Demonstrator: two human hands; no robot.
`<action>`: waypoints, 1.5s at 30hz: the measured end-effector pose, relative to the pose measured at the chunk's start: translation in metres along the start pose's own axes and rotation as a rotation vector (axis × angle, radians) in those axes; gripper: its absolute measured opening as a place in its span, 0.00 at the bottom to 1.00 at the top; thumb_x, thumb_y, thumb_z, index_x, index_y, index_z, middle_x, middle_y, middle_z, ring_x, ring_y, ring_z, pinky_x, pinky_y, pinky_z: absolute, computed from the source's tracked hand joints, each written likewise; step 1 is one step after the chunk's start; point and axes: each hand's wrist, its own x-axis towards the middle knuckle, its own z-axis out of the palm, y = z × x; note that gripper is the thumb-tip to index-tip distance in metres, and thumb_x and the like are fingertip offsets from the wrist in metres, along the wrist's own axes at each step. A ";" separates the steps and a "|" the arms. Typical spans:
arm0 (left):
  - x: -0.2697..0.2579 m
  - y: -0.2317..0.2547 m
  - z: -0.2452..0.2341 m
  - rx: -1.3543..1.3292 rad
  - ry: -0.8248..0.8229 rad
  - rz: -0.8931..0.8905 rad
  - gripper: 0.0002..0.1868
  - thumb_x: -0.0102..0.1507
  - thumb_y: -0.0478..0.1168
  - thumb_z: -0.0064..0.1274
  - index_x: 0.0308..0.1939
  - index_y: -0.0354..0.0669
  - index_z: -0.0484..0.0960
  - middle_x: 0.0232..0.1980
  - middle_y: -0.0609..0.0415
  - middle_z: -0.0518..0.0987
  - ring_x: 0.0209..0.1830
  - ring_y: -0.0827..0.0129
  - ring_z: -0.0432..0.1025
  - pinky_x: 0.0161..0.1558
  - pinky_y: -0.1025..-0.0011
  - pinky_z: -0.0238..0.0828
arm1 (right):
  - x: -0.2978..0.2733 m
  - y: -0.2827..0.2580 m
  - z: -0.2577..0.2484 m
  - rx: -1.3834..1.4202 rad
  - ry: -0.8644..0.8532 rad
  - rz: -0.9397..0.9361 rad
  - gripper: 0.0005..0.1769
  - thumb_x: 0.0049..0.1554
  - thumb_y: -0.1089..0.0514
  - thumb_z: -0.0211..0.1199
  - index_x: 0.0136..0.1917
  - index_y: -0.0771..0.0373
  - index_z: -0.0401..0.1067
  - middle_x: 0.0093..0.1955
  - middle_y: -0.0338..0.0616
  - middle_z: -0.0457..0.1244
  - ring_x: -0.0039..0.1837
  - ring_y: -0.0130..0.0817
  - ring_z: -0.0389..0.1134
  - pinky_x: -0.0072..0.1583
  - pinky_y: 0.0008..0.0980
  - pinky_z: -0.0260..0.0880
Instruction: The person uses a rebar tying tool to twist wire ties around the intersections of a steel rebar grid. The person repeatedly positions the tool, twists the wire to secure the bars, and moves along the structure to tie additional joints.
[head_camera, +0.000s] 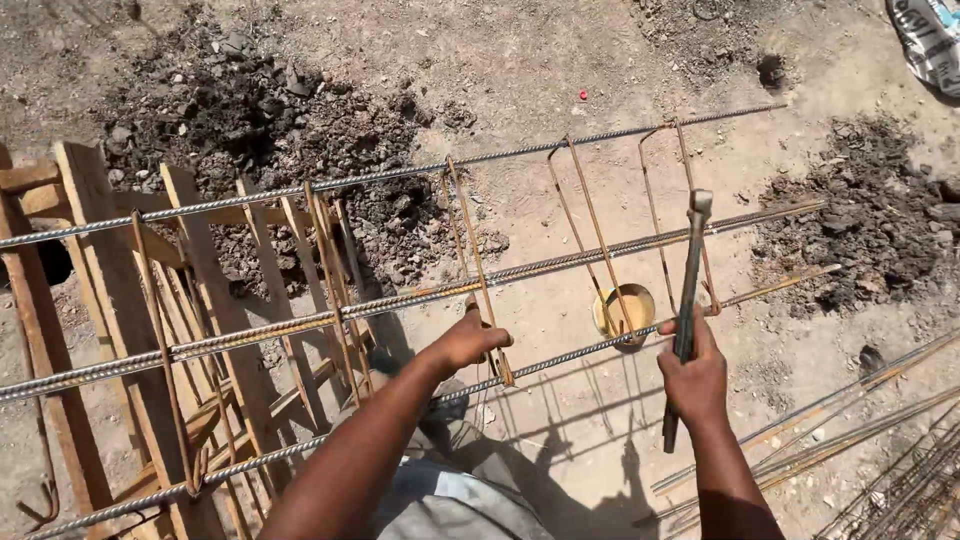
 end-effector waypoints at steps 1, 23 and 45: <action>-0.007 0.007 0.001 -0.093 -0.009 0.055 0.37 0.55 0.53 0.58 0.52 0.34 0.54 0.35 0.47 0.70 0.38 0.59 0.65 0.37 0.63 0.60 | -0.024 -0.001 -0.011 0.114 -0.267 0.067 0.44 0.50 0.67 0.62 0.79 0.63 0.59 0.47 0.44 0.68 0.50 0.35 0.67 0.58 0.35 0.63; 0.004 -0.017 0.015 -0.412 0.074 -0.010 0.16 0.53 0.43 0.60 0.36 0.50 0.67 0.33 0.60 0.68 0.30 0.72 0.61 0.33 0.67 0.58 | -0.225 -0.036 0.008 0.607 -0.823 1.088 0.38 0.54 0.50 0.63 0.77 0.52 0.61 0.75 0.53 0.66 0.69 0.53 0.69 0.57 0.53 0.75; -0.020 0.016 0.002 -0.216 -0.022 -0.114 0.56 0.55 0.52 0.57 0.80 0.34 0.46 0.83 0.40 0.50 0.82 0.52 0.50 0.75 0.62 0.50 | -0.156 -0.039 -0.034 0.775 -1.069 0.981 0.41 0.51 0.69 0.67 0.75 0.50 0.61 0.66 0.63 0.67 0.64 0.63 0.71 0.58 0.64 0.74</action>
